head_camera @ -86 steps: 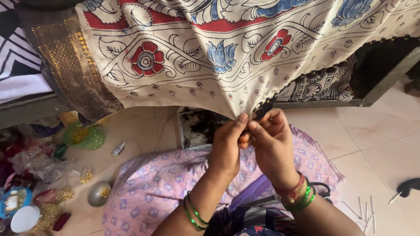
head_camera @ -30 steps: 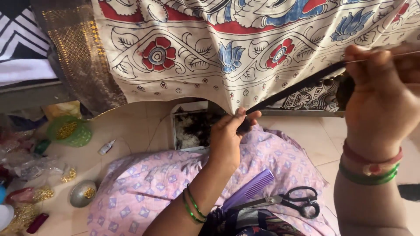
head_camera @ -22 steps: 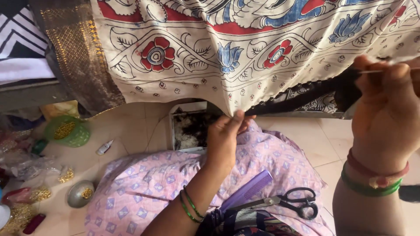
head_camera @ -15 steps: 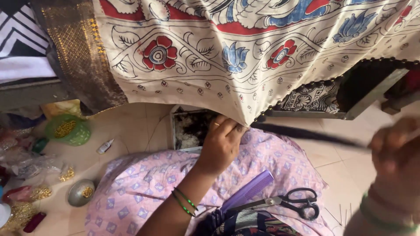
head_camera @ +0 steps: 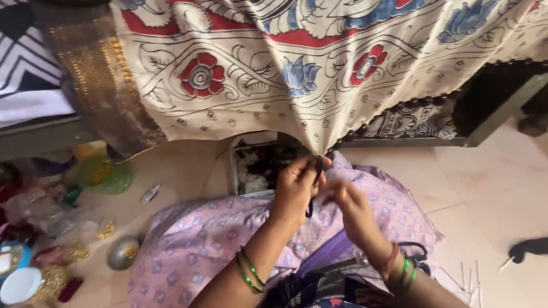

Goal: Applying decorative beads or tassels to the border of a traditional saree.

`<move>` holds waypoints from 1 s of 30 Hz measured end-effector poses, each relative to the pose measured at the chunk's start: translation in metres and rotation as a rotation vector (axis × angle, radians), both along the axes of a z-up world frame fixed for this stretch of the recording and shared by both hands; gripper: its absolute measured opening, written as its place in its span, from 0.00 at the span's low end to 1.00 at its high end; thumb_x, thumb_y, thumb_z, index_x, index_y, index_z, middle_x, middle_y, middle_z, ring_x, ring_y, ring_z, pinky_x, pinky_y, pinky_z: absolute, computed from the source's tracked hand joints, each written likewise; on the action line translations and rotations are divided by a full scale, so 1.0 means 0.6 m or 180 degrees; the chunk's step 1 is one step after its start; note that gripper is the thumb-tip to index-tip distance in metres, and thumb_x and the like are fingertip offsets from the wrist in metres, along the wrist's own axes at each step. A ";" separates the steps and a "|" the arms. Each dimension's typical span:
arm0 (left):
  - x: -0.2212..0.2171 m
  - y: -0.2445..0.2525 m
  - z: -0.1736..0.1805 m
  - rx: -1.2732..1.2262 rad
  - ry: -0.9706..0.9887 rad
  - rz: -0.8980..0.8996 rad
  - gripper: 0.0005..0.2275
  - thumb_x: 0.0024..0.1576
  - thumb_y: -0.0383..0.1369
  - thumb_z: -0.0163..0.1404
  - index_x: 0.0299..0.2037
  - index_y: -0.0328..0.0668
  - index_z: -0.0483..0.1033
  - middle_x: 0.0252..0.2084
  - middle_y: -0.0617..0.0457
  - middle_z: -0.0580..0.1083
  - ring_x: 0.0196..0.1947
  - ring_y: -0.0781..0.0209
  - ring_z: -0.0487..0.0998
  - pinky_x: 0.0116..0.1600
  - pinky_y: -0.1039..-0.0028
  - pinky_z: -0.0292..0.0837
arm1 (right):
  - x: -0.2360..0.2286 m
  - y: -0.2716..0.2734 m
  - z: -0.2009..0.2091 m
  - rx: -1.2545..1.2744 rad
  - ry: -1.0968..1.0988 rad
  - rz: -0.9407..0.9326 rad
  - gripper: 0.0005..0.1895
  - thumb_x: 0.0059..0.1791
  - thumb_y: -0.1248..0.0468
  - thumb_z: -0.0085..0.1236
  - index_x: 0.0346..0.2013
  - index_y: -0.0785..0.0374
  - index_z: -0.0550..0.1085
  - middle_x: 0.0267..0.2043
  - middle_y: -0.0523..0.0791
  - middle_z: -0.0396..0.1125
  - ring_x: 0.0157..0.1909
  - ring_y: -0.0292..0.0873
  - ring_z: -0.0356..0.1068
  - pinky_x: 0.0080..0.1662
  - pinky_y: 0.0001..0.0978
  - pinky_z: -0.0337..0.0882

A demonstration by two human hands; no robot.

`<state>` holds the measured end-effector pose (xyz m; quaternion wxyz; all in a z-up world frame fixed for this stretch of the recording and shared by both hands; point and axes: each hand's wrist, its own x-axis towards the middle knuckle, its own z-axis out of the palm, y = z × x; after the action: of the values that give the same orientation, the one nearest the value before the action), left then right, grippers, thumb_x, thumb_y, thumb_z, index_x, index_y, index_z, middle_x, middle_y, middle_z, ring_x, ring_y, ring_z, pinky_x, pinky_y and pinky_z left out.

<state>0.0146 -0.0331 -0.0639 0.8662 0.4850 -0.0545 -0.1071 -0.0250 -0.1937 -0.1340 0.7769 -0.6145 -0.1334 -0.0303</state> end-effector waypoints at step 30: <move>-0.007 0.127 0.066 0.0495 -0.0725 0.0178 0.13 0.57 0.36 0.55 0.48 0.39 0.76 0.42 0.57 0.78 0.42 0.69 0.79 0.50 0.80 0.73 | 0.070 0.074 0.080 0.1011 0.0494 0.0146 0.13 0.59 0.63 0.48 0.42 0.70 0.75 0.38 0.47 0.73 0.41 0.42 0.73 0.48 0.35 0.72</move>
<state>0.0102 0.0431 -0.0242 0.8169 0.5610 -0.1305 -0.0311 0.0171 -0.1496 -0.0857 0.8727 -0.4814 -0.0805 0.0142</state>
